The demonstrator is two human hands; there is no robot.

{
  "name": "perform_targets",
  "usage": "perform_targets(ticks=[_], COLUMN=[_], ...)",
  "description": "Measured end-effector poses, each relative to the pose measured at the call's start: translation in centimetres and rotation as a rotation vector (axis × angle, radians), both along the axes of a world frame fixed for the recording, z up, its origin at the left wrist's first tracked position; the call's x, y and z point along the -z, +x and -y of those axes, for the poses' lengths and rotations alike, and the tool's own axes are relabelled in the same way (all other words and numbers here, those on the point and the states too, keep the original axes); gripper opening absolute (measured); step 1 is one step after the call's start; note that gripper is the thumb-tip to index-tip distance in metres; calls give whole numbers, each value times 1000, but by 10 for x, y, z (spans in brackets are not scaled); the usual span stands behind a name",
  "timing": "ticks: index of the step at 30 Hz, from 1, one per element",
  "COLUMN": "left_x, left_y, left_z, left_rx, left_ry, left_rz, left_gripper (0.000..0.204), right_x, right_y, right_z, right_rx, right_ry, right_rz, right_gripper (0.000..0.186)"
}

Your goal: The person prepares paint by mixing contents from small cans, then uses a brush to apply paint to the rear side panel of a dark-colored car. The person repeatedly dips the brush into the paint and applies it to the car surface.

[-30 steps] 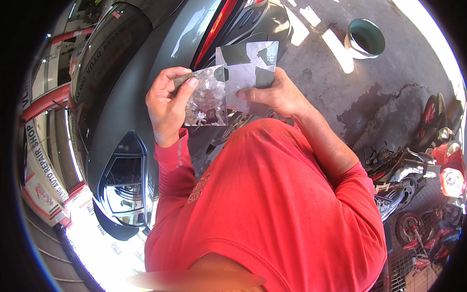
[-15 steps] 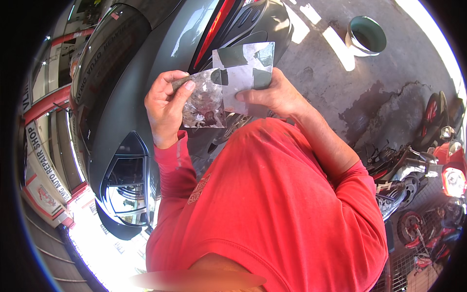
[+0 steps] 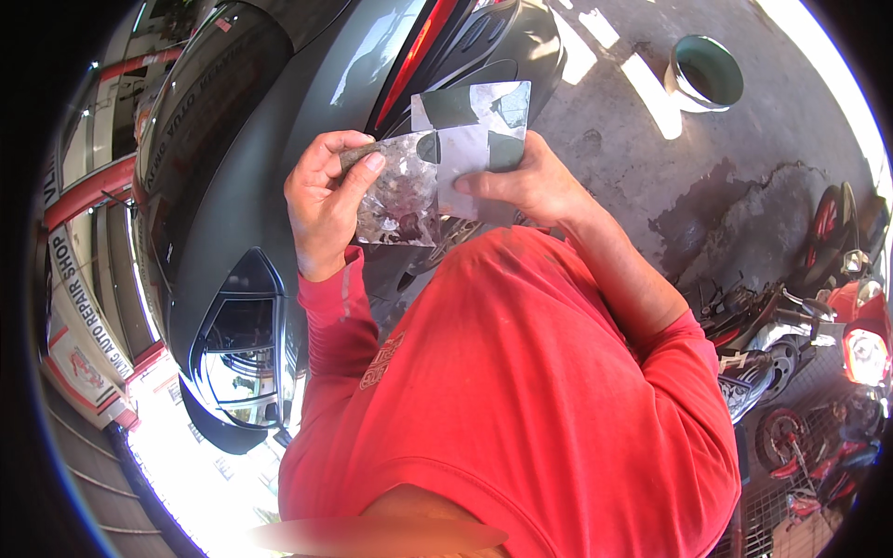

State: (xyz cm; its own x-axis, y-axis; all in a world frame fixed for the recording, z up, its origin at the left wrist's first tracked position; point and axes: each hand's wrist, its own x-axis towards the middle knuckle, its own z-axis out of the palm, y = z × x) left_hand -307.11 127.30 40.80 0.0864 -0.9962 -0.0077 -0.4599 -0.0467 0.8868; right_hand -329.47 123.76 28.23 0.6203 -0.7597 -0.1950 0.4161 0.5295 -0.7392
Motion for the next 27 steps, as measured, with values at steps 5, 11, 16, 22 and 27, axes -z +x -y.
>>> perform_targets(ticks=[5, 11, 16, 22, 27], left_x=[0, -1, 6, 4, 3], left_y=[9, 5, -2, 13, 6], left_z=[0, 1, 4, 4, 0], left_rx=[-54, -22, -6, -42, -67], left_ry=[-37, -46, -29, -18, -31], left_rz=[-10, -42, -8, -15, -39], left_gripper=[20, 19, 18, 18, 21], right_x=[5, 3, -1, -1, 8], right_y=[-8, -4, -3, -7, -13], right_z=[-1, 4, 3, 2, 4], right_rx=[40, 11, -15, 4, -6], right_ry=[28, 19, 20, 13, 32], right_rz=[47, 10, 32, 9, 21], right_gripper=[49, 48, 48, 47, 47])
